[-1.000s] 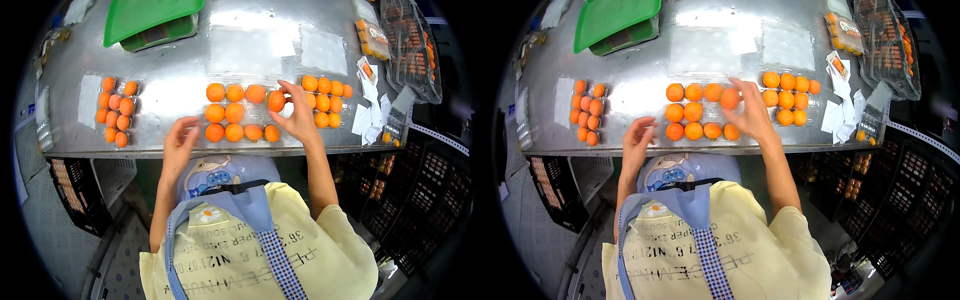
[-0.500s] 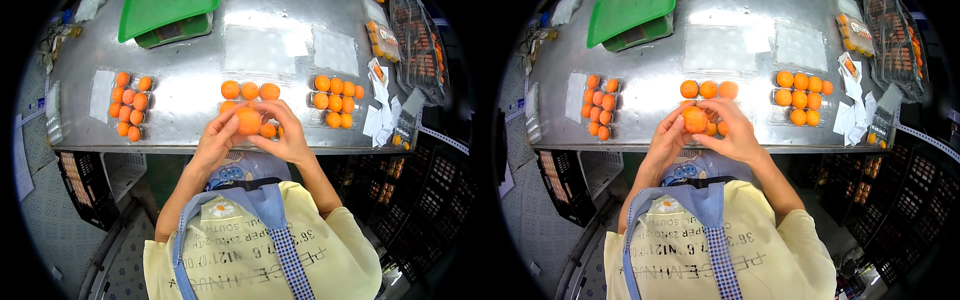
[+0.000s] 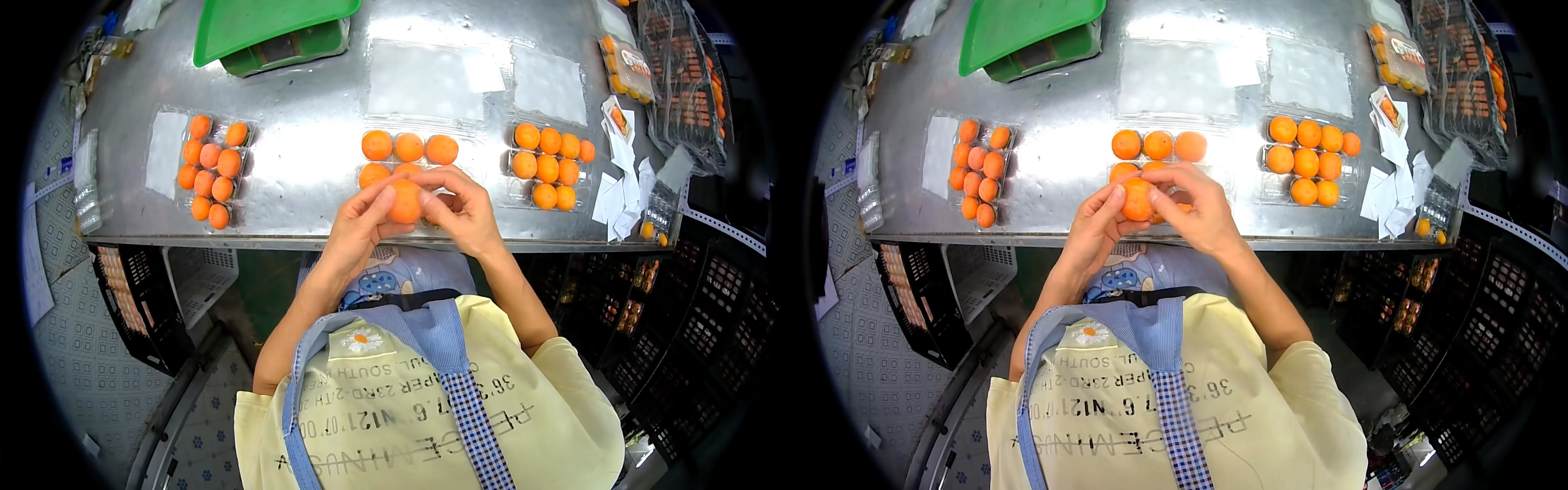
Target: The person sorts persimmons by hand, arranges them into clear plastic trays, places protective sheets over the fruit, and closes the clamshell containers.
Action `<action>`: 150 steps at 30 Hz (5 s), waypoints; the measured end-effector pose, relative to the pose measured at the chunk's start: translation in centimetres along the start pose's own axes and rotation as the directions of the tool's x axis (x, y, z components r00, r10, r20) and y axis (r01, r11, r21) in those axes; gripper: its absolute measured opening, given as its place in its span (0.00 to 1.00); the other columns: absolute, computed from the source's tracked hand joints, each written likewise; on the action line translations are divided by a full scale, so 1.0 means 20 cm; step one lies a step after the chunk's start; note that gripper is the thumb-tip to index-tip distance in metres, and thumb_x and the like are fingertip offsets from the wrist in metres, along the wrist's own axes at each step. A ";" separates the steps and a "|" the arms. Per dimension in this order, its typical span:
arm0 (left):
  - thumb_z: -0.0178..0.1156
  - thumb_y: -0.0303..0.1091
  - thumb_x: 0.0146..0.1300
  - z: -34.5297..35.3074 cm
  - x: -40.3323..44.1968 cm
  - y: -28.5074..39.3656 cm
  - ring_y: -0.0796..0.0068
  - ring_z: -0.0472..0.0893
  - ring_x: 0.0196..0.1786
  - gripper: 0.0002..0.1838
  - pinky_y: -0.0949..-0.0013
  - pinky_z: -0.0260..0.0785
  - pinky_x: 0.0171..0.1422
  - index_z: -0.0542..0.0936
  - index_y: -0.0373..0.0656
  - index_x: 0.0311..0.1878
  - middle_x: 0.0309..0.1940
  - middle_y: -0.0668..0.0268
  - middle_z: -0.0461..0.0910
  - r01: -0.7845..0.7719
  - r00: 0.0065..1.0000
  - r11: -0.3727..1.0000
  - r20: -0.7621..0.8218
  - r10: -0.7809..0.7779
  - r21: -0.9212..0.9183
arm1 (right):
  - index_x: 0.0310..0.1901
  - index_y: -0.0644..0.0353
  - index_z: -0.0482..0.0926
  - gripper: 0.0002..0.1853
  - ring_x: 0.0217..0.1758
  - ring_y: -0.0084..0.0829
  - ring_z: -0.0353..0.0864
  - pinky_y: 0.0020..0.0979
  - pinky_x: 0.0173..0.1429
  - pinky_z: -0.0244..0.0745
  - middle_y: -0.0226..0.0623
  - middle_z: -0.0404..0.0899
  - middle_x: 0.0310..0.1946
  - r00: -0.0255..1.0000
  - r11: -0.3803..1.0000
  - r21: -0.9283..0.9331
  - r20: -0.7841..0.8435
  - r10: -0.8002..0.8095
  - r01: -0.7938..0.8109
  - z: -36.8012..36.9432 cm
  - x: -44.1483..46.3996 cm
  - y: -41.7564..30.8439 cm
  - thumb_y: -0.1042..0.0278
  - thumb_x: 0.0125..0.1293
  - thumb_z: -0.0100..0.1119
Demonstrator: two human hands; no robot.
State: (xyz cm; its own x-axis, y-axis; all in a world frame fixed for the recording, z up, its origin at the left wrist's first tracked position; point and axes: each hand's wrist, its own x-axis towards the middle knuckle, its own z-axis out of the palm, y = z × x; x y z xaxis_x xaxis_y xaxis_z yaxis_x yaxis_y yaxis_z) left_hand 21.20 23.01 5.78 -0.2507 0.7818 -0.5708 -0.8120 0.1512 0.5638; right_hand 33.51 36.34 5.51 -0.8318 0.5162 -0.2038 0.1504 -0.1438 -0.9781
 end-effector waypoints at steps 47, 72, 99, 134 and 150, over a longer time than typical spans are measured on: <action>0.52 0.36 0.70 -1.18 -0.60 0.30 0.80 0.79 0.37 0.15 0.75 0.73 0.41 0.73 0.39 0.55 0.42 0.64 0.77 -0.551 0.656 0.834 -0.611 0.443 0.012 | 0.52 0.61 0.75 0.27 0.42 0.40 0.80 0.35 0.45 0.77 0.43 0.76 0.46 0.817 0.642 -0.562 0.546 -0.187 0.522 1.22 1.10 -0.12 0.63 0.48 0.69; 0.56 0.31 0.67 -1.75 -0.75 0.27 0.85 0.76 0.33 0.10 0.80 0.71 0.38 0.76 0.39 0.48 0.35 0.69 0.78 -0.651 0.489 0.756 -0.803 0.341 -0.075 | 0.42 0.56 0.79 0.18 0.44 0.34 0.76 0.35 0.46 0.73 0.31 0.79 0.36 0.278 0.130 -0.275 0.961 -0.009 0.953 2.19 1.23 0.20 0.69 0.45 0.66; 0.56 0.30 0.68 -1.38 -0.47 0.38 0.83 0.75 0.33 0.10 0.80 0.68 0.38 0.74 0.38 0.50 0.35 0.68 0.77 -0.619 0.466 0.702 -0.553 0.690 0.354 | 0.43 0.56 0.81 0.12 0.43 0.38 0.78 0.37 0.50 0.70 0.36 0.81 0.39 0.902 0.483 -0.769 0.291 -0.318 0.418 0.57 0.39 0.10 0.75 0.56 0.60; 0.57 0.26 0.65 -0.50 -0.10 0.08 0.80 0.77 0.37 0.14 0.76 0.69 0.40 0.73 0.38 0.53 0.42 0.62 0.78 -0.251 0.901 0.856 -0.215 0.378 0.452 | 0.57 0.61 0.71 0.33 0.52 0.40 0.75 0.37 0.57 0.69 0.42 0.75 0.48 0.910 0.630 -0.728 -0.021 -0.413 0.269 -0.22 0.20 0.16 0.73 0.46 0.71; 0.64 0.15 0.52 -0.17 -0.08 0.15 0.66 0.72 0.62 0.24 0.64 0.69 0.65 0.71 0.37 0.53 0.62 0.56 0.67 -0.578 0.816 0.757 0.233 0.529 0.304 | 0.59 0.65 0.65 0.35 0.51 0.36 0.73 0.34 0.54 0.71 0.43 0.70 0.50 0.883 0.831 -0.303 0.107 -0.456 0.466 0.10 0.08 -0.07 0.74 0.48 0.67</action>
State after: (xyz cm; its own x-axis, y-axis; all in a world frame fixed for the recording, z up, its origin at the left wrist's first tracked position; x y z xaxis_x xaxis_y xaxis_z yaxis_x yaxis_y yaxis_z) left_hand 17.36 20.25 6.38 -0.5110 0.8591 -0.0284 -0.3096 -0.1532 0.9384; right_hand 30.81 35.62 6.62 -0.8606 0.4313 0.2707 -0.1005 0.3772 -0.9206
